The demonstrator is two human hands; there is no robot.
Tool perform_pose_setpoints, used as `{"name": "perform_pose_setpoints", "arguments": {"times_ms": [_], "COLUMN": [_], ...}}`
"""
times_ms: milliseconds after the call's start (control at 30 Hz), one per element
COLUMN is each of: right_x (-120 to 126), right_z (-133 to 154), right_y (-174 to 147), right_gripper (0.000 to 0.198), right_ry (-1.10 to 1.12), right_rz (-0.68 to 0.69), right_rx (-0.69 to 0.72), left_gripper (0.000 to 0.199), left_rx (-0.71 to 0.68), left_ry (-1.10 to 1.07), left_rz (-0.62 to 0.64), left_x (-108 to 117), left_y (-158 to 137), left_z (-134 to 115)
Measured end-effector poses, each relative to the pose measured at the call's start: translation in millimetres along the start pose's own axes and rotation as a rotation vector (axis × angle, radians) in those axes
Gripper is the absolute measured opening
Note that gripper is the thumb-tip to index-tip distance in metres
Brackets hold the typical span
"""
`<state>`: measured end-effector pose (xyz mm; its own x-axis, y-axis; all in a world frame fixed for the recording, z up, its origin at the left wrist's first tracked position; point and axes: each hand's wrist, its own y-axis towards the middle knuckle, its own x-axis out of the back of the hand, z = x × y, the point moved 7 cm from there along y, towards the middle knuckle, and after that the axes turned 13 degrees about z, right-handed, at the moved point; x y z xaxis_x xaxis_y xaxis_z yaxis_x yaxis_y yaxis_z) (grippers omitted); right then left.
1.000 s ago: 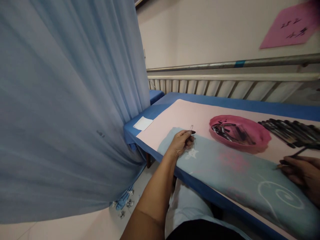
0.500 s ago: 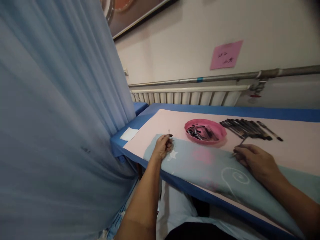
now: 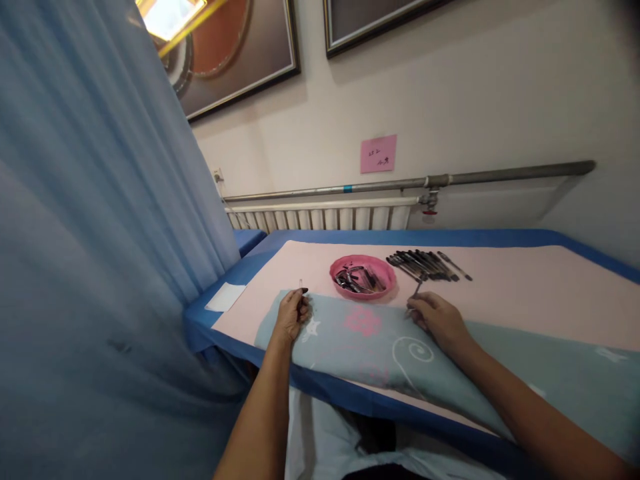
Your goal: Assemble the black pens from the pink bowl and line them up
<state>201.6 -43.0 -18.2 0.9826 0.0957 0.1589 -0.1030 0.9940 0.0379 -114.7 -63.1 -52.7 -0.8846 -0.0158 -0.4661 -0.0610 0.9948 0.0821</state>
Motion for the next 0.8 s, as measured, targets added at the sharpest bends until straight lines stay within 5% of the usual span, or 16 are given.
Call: {"name": "perform_pose_setpoints", "arguments": {"times_ms": [800], "right_x": [1.1], "right_z": [-13.0], "right_y": [8.4], "right_gripper": [0.015], "right_ry": [0.045], "right_rz": [0.022], "right_rx": [0.026], "left_gripper": [0.041], "left_rx": [-0.014], "left_ry": [-0.009], "left_rz": [-0.015], "left_x": [-1.2], "left_y": [-4.0], "left_z": [-0.1]}}
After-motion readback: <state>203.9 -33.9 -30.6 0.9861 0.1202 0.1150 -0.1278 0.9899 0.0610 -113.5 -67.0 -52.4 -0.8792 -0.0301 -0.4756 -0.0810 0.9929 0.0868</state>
